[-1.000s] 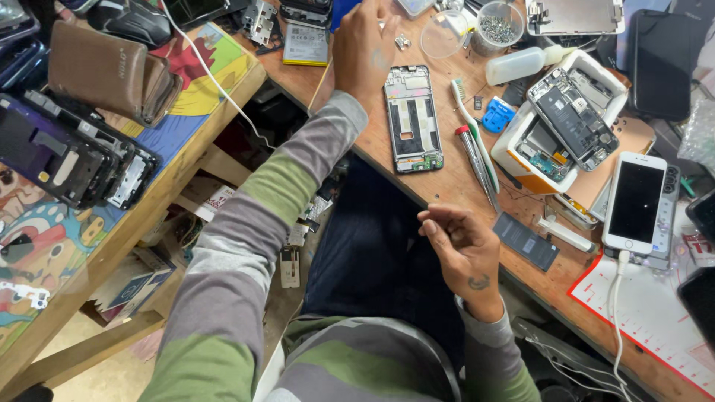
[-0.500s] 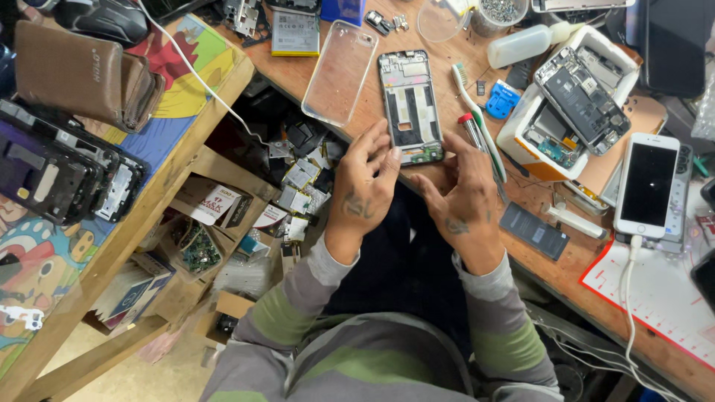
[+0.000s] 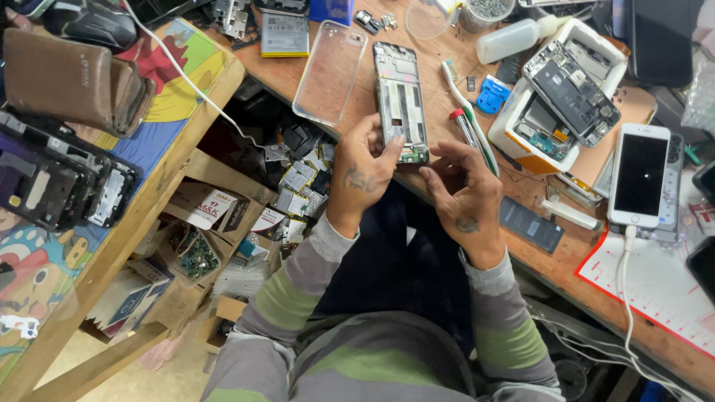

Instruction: The person disassembles a mobile phone by prying open the back cover, removing screws, and detaching internal components. They use a toothbrush to clean the interior and then reassemble the phone by reconnecting cables and securing the back cover.

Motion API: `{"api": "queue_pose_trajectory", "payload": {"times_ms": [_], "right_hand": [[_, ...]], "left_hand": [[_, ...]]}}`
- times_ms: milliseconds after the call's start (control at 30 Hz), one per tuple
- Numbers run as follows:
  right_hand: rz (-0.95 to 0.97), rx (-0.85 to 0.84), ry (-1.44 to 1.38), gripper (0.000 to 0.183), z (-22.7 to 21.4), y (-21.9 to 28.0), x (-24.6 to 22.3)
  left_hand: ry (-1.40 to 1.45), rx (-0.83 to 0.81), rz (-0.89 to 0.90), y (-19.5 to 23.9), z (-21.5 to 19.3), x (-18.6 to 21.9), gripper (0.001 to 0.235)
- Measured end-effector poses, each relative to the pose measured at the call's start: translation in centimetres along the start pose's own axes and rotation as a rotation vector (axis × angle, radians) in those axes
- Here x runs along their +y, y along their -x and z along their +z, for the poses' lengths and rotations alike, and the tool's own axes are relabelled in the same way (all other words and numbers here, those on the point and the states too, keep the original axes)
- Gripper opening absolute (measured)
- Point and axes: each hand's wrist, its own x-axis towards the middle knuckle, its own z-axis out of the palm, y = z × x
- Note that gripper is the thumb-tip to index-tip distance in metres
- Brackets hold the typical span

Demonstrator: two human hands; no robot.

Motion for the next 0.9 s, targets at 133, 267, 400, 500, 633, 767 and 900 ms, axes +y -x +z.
{"api": "queue_pose_trajectory", "payload": {"times_ms": [133, 267, 400, 500, 633, 767, 900], "right_hand": [[0.028, 0.040, -0.011, 0.025, 0.1, 0.5, 0.4], [0.036, 0.034, -0.009, 0.023, 0.3, 0.4, 0.0], [-0.156, 0.087, 0.114, 0.022, 0.6, 0.2, -0.2], [-0.252, 0.082, 0.169, 0.023, 0.8, -0.4, 0.0], [-0.286, 0.081, 0.186, 0.021, 1.3, -0.9, 0.2], [-0.296, 0.100, 0.211, 0.021, 1.7, -0.9, 0.3], [-0.261, 0.116, 0.180, 0.020, 2.0, -1.0, 0.1]], "left_hand": [[0.045, 0.008, -0.031, 0.4, 0.0, -0.3, 0.025], [0.085, -0.001, -0.033, 0.6, 0.0, -0.2, 0.022], [0.055, 0.001, 0.001, 0.8, -0.1, -0.1, 0.020], [0.012, 0.023, 0.076, 1.4, 0.0, 0.2, 0.022], [0.000, 0.069, 0.037, 1.8, 0.3, 0.5, 0.021], [0.030, 0.109, 0.012, 2.1, 0.7, 0.3, 0.023], [-0.041, 0.145, 0.027, 2.9, 1.0, 0.1, 0.029]]}}
